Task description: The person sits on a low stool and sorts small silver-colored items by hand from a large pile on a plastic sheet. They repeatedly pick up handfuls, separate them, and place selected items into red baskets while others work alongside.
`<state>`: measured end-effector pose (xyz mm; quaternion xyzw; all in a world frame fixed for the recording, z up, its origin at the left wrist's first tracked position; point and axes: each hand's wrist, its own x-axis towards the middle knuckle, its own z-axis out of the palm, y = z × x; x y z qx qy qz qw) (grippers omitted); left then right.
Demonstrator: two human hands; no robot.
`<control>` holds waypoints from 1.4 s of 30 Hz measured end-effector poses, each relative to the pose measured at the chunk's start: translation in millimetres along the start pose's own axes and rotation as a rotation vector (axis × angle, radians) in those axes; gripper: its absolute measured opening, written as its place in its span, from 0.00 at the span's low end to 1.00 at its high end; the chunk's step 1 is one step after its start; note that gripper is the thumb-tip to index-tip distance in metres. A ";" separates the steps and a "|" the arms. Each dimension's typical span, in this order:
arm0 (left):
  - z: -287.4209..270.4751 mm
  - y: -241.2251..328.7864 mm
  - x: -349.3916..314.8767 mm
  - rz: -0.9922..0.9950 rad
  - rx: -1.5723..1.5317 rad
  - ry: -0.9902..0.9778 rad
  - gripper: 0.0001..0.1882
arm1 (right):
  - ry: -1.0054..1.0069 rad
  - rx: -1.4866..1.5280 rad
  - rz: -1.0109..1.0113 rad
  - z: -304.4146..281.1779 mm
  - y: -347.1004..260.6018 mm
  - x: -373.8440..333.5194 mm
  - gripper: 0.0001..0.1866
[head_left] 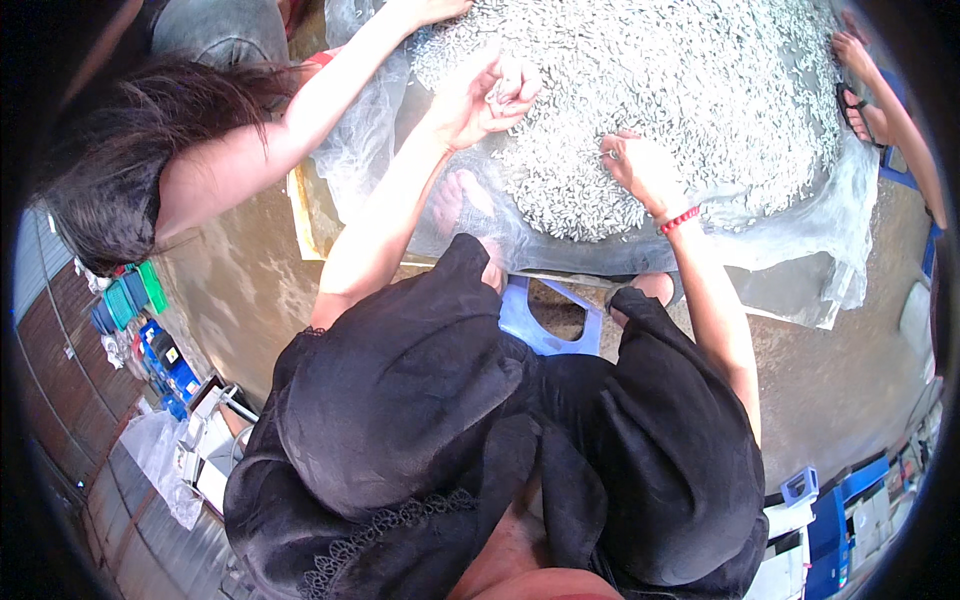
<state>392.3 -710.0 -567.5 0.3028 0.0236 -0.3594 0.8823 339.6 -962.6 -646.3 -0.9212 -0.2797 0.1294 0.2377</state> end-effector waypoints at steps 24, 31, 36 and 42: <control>-39.7 -67.4 3.9 -0.238 1.610 0.051 0.15 | 0.080 0.152 0.518 -16.4 4.8 -8.7 0.20; -24.4 -33.0 9.8 -0.346 1.449 0.247 0.21 | 0.008 -0.154 0.146 5.1 12.2 12.1 0.11; -38.7 -34.4 16.6 -0.297 1.418 0.239 0.20 | 0.082 0.468 0.541 -10.5 3.4 4.7 0.13; -46.4 -67.6 19.3 0.228 2.016 0.147 0.16 | 0.153 1.913 0.372 -26.2 3.5 -20.6 0.12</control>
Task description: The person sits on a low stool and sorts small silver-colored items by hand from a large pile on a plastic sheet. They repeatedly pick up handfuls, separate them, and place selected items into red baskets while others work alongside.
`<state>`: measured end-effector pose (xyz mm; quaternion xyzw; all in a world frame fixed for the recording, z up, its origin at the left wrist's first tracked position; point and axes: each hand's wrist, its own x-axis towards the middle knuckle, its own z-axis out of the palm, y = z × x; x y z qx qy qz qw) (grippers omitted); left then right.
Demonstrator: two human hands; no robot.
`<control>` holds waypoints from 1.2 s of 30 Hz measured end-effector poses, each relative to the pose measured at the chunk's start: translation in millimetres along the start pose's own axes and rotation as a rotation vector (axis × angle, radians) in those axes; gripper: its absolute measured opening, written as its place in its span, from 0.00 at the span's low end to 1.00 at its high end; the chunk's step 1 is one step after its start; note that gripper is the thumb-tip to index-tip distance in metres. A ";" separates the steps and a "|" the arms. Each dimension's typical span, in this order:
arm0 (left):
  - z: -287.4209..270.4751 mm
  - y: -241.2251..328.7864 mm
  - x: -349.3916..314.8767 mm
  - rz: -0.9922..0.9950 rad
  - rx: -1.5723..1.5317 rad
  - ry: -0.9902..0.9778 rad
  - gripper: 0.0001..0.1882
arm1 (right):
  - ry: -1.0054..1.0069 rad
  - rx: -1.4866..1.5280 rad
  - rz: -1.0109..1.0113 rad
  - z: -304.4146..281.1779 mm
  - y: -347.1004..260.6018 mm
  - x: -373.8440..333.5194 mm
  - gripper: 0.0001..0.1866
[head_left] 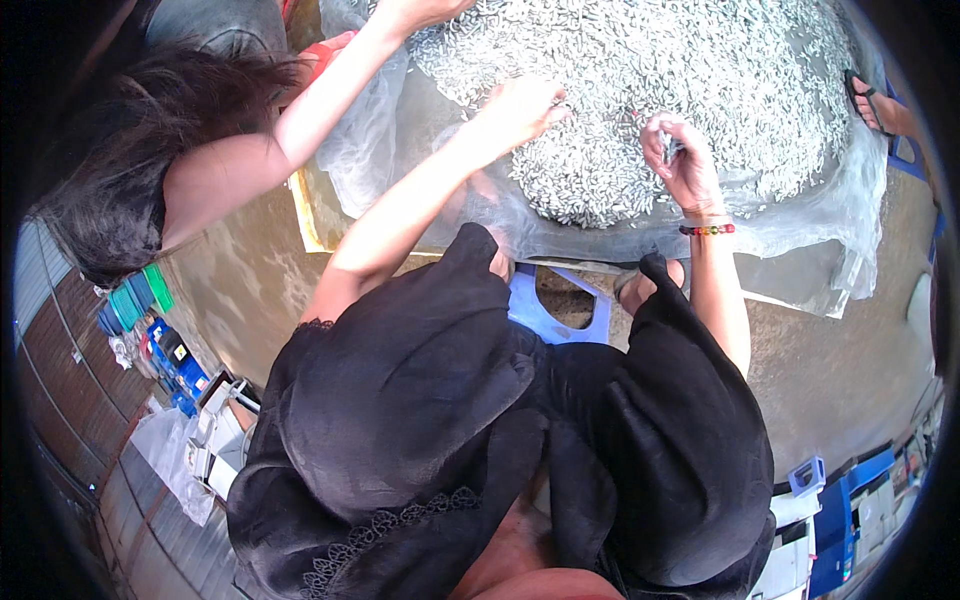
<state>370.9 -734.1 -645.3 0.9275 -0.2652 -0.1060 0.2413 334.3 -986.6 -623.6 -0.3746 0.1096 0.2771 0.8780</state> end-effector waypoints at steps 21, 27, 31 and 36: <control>-38.7 7.9 6.2 -0.143 0.046 0.005 0.12 | -0.058 0.785 0.051 30.1 2.7 -1.1 0.33; -55.8 11.1 9.4 -0.182 -0.172 0.059 0.13 | -0.229 1.126 0.185 7.6 3.8 -2.7 0.30; -60.9 6.1 7.2 -0.163 -0.136 0.036 0.13 | -0.045 0.569 0.123 32.3 0.8 -4.9 0.28; -56.0 10.4 7.5 -0.133 -0.127 0.072 0.13 | -0.059 0.747 0.117 32.5 -4.3 -5.0 0.32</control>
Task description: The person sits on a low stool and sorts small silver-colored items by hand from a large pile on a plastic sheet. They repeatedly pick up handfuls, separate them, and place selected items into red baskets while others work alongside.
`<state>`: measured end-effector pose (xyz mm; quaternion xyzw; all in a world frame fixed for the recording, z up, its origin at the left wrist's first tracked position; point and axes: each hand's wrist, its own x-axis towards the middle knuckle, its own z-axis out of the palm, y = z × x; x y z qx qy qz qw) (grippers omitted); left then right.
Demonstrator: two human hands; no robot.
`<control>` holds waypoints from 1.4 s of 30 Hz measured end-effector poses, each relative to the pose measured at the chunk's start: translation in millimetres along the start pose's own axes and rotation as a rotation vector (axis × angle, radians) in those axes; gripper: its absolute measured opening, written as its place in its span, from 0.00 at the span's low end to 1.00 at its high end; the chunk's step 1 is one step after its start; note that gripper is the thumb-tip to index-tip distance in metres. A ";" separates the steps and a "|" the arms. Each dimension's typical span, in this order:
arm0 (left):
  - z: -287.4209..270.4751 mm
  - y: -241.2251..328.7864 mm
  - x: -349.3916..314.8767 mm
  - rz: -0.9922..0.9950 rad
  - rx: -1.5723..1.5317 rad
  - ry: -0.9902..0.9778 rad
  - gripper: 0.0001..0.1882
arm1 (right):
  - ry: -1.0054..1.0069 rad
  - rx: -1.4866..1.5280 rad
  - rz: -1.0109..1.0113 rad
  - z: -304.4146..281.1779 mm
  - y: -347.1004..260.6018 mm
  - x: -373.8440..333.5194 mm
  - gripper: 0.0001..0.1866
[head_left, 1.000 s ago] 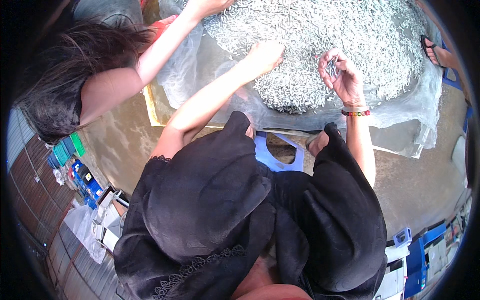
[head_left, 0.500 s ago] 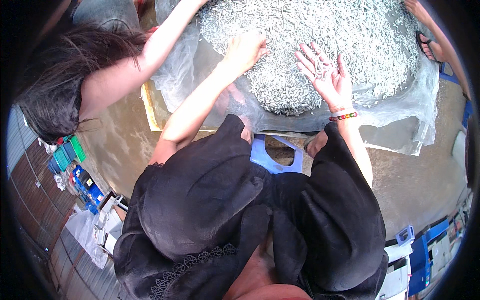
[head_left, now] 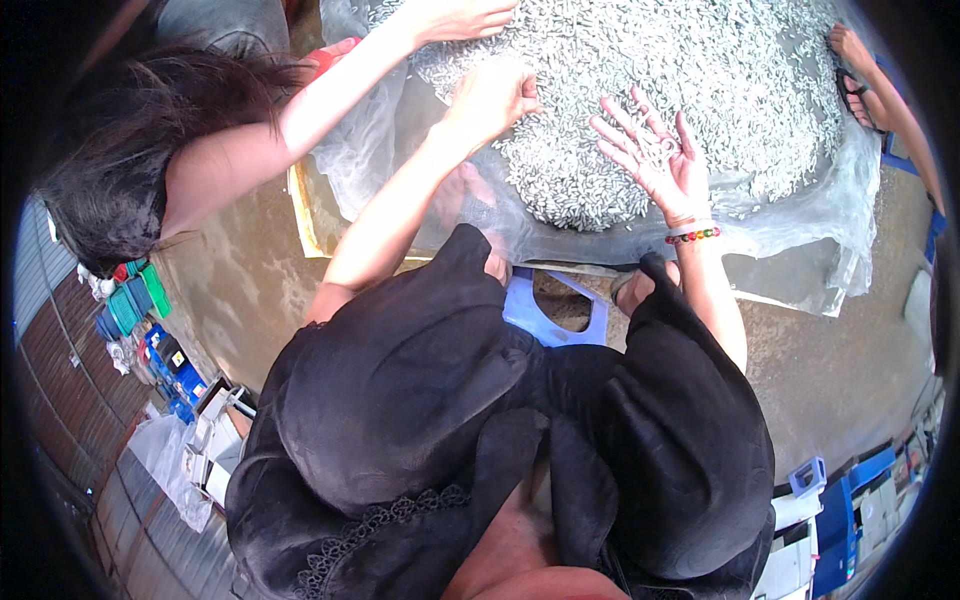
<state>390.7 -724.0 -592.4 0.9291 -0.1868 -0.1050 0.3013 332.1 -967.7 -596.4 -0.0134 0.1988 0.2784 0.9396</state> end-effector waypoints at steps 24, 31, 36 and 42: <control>55.1 -11.3 0.4 -0.063 -0.336 -0.164 0.09 | -0.049 -0.009 0.127 0.5 5.4 0.4 0.46; 48.0 0.3 -5.6 0.046 -0.192 -0.142 0.09 | 0.035 -0.078 -0.079 -3.4 2.0 -2.3 0.48; 0.9 31.5 -0.7 0.126 -0.091 -0.093 0.08 | 0.055 -0.042 -0.034 -17.0 6.6 -0.6 0.31; -16.1 71.2 3.4 0.083 -0.265 -0.163 0.10 | -0.075 -0.154 0.158 -23.0 -4.8 2.5 0.22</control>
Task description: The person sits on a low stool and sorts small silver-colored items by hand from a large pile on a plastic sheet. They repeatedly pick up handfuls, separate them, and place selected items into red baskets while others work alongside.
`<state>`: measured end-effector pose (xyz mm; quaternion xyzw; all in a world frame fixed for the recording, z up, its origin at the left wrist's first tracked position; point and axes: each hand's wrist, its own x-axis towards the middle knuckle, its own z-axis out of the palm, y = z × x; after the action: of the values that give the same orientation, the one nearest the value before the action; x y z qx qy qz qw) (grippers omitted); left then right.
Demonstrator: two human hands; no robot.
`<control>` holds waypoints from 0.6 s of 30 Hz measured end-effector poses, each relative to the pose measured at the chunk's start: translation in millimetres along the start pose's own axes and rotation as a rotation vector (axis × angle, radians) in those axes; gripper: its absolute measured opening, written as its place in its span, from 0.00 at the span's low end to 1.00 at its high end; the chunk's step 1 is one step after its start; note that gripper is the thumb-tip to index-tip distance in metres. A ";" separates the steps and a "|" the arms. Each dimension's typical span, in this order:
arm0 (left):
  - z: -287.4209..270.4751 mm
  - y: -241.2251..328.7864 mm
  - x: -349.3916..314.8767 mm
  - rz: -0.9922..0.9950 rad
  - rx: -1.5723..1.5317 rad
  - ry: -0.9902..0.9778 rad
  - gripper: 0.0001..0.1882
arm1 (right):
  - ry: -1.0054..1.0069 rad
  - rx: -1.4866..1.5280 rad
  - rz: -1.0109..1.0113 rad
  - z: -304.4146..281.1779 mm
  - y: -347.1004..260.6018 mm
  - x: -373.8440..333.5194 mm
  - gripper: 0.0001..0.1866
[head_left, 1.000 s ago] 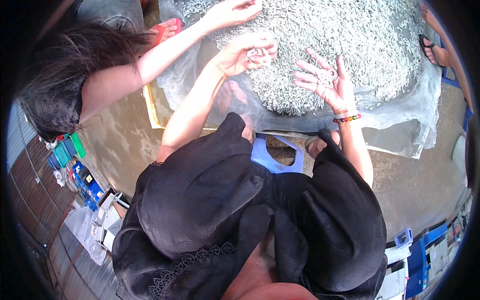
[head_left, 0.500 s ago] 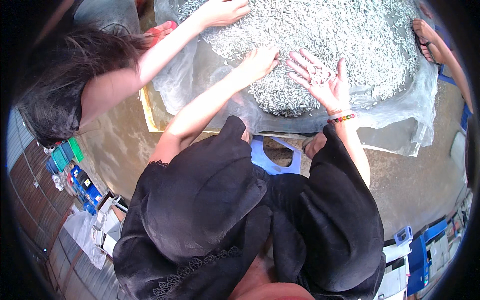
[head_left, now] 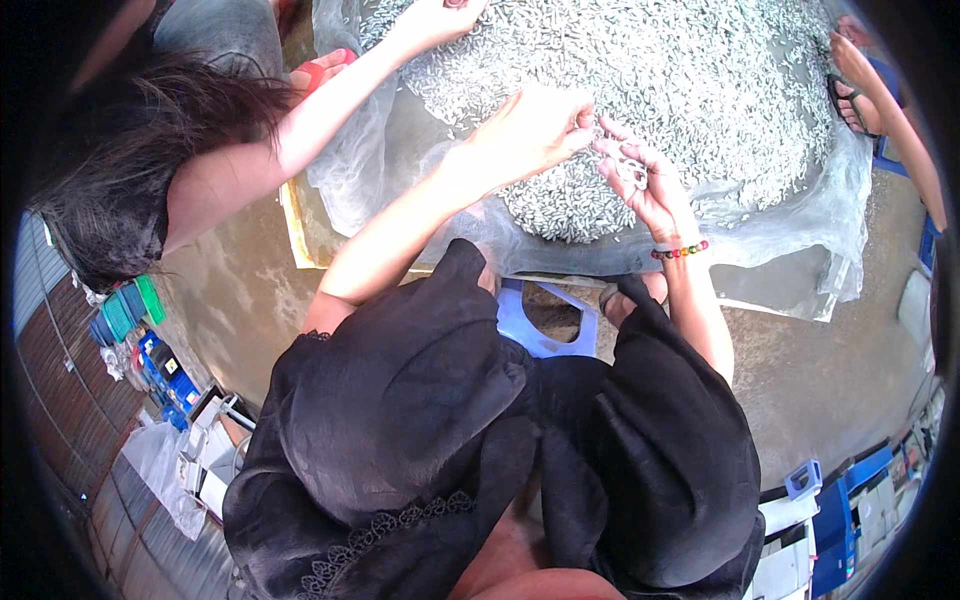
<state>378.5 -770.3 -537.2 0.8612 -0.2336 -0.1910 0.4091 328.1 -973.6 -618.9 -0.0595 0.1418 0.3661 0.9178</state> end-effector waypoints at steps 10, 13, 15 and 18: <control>-13.7 -9.1 -2.9 0.030 -0.063 0.051 0.12 | 0.118 -0.001 0.107 20.3 7.0 -1.9 0.46; -12.4 -9.0 -0.4 0.038 -0.078 0.024 0.11 | -0.192 0.045 0.116 22.0 4.4 -7.2 0.41; -12.5 -6.9 0.1 0.031 -0.064 0.018 0.11 | -0.185 0.078 0.188 10.4 1.7 -4.2 0.39; -12.1 -1.0 -1.3 0.016 -0.039 0.032 0.10 | -0.172 0.068 0.252 19.3 4.9 -4.1 0.40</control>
<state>384.0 -761.6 -530.6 0.8541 -0.2302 -0.1785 0.4310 326.1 -968.6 -599.3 0.0214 0.0813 0.4772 0.8747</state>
